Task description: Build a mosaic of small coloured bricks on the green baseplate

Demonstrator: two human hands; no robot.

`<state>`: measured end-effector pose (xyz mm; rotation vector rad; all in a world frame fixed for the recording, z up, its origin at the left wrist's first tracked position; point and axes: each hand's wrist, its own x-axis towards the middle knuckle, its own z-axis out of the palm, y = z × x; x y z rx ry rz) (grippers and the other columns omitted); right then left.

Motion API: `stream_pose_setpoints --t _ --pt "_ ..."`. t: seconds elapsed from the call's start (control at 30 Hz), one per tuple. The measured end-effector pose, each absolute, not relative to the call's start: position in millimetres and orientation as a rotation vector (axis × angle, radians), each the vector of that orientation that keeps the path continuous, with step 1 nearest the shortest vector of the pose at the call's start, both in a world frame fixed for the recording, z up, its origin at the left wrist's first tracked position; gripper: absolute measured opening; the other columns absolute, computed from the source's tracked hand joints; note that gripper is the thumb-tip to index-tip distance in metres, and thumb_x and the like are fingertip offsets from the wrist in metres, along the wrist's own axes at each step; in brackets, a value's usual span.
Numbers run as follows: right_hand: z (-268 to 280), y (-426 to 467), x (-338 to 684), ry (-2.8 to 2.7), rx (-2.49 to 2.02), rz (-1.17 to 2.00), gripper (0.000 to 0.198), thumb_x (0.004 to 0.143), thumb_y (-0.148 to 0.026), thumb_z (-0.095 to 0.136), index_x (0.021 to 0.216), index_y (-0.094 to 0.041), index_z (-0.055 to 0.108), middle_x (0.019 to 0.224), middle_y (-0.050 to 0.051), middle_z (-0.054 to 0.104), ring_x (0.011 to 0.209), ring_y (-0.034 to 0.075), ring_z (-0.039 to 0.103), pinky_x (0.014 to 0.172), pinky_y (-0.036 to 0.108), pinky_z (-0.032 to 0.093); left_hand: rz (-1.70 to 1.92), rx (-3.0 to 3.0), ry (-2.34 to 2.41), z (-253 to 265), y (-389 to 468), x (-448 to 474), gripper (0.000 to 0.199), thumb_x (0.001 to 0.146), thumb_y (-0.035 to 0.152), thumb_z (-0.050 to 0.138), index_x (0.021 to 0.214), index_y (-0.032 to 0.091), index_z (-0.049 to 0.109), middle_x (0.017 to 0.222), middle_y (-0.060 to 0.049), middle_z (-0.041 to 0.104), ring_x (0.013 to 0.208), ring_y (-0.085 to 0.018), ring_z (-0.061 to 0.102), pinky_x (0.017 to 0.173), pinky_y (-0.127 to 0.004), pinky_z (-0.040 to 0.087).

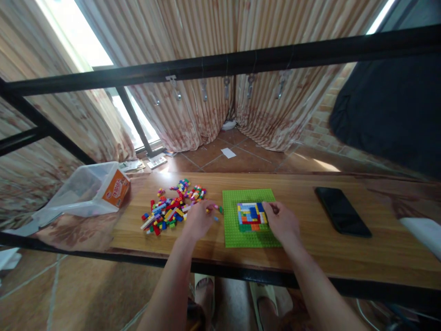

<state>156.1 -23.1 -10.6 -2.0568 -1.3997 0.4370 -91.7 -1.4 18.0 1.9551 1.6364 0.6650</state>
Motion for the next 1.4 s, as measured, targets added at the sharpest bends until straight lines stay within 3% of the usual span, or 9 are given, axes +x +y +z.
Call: stream_pose_setpoints --t 0.3,0.43,0.57,1.0,1.4 --pt "-6 -23 158 -1.353 -2.004 0.397 0.040 0.087 -0.048 0.048 0.088 -0.016 0.072 0.083 0.010 0.073 0.074 0.023 0.065 0.066 0.032 0.042 0.387 2.114 1.587 23 -6 -100 0.039 0.075 0.008 0.052 0.107 0.021 0.071 0.101 -0.005 0.072 0.090 -0.020 0.064 0.081 -0.029 0.047" --pt "-4 -22 158 -1.355 -1.982 0.402 0.038 0.087 -0.046 0.049 0.087 -0.016 0.072 0.082 0.010 0.073 0.073 0.022 0.064 0.066 0.031 0.042 0.264 2.196 1.560 30 -12 -99 0.040 0.073 0.005 0.052 0.099 0.026 0.073 0.108 -0.002 0.071 0.097 -0.020 0.064 0.085 -0.028 0.047" --pt "-4 -21 159 -1.341 -1.978 0.404 0.035 0.087 -0.043 0.050 0.087 -0.016 0.072 0.084 0.010 0.074 0.074 0.022 0.065 0.068 0.031 0.042 0.186 2.242 1.564 31 -11 -92 0.028 0.078 0.011 0.053 0.090 0.025 0.074 0.099 -0.003 0.072 0.090 -0.020 0.065 0.079 -0.028 0.047" --pt "3 -22 158 -1.306 -1.960 0.440 0.028 0.087 -0.037 0.052 0.085 -0.017 0.072 0.082 0.008 0.074 0.073 0.020 0.065 0.068 0.030 0.043 0.532 2.233 1.399 21 -11 -58 0.012 0.087 0.018 0.053 0.086 0.019 0.065 0.076 0.000 0.066 0.068 -0.013 0.059 0.065 -0.024 0.042" --pt "1 -21 159 -1.343 -1.947 0.487 0.023 0.087 -0.032 0.054 0.088 -0.018 0.071 0.085 0.007 0.074 0.077 0.020 0.066 0.071 0.030 0.044 0.629 2.347 1.220 15 -20 -12 0.014 0.088 0.019 0.055 0.087 0.022 0.069 0.094 -0.002 0.067 0.083 -0.014 0.063 0.074 -0.025 0.047"
